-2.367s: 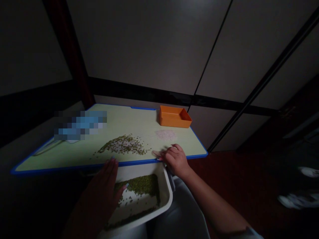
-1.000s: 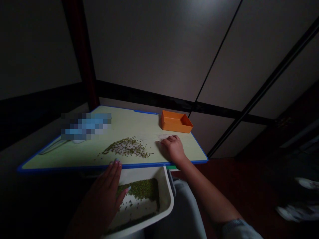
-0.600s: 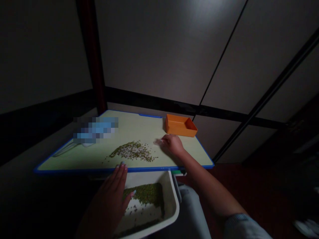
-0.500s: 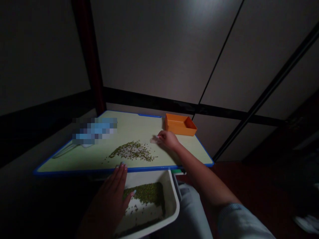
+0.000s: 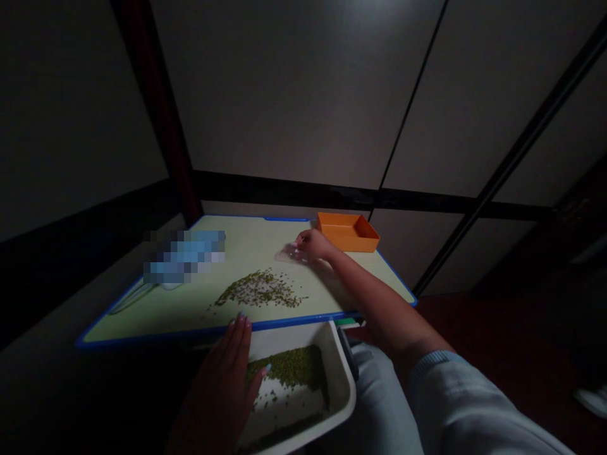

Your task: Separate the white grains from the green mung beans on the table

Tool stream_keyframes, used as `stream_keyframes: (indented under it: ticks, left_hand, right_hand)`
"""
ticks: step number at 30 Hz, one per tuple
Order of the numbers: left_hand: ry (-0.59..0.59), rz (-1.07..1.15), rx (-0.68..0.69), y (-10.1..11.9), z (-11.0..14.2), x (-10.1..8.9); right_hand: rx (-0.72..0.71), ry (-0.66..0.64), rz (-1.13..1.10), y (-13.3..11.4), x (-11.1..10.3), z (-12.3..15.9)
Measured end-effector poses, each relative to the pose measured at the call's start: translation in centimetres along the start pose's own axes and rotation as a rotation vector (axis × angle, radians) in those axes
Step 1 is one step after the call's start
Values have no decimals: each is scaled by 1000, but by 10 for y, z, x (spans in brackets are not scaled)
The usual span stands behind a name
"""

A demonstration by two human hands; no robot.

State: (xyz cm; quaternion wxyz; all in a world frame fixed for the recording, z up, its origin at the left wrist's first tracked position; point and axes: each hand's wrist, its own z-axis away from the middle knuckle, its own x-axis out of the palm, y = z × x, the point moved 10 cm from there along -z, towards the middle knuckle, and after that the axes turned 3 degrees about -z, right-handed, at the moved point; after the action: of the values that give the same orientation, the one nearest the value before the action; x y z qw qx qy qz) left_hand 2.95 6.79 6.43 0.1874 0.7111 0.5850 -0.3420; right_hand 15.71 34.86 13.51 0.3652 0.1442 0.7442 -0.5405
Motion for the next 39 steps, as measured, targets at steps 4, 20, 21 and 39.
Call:
stream_keyframes:
  ticks: [4, 20, 21, 39]
  left_hand:
    - [24, 2, -13, -2, 1, 3]
    - [-12, -13, 74, 2, -3, -1]
    - [-14, -12, 70, 2, -2, 1]
    - [-219, -13, -155, -1, 5, 5]
  right_hand:
    - [23, 24, 8, 11, -26, 22]
    - [57, 61, 393, 35, -11, 39]
    - [63, 71, 417, 36, -13, 38]
    - [-386, -68, -105, -69, 48, 2]
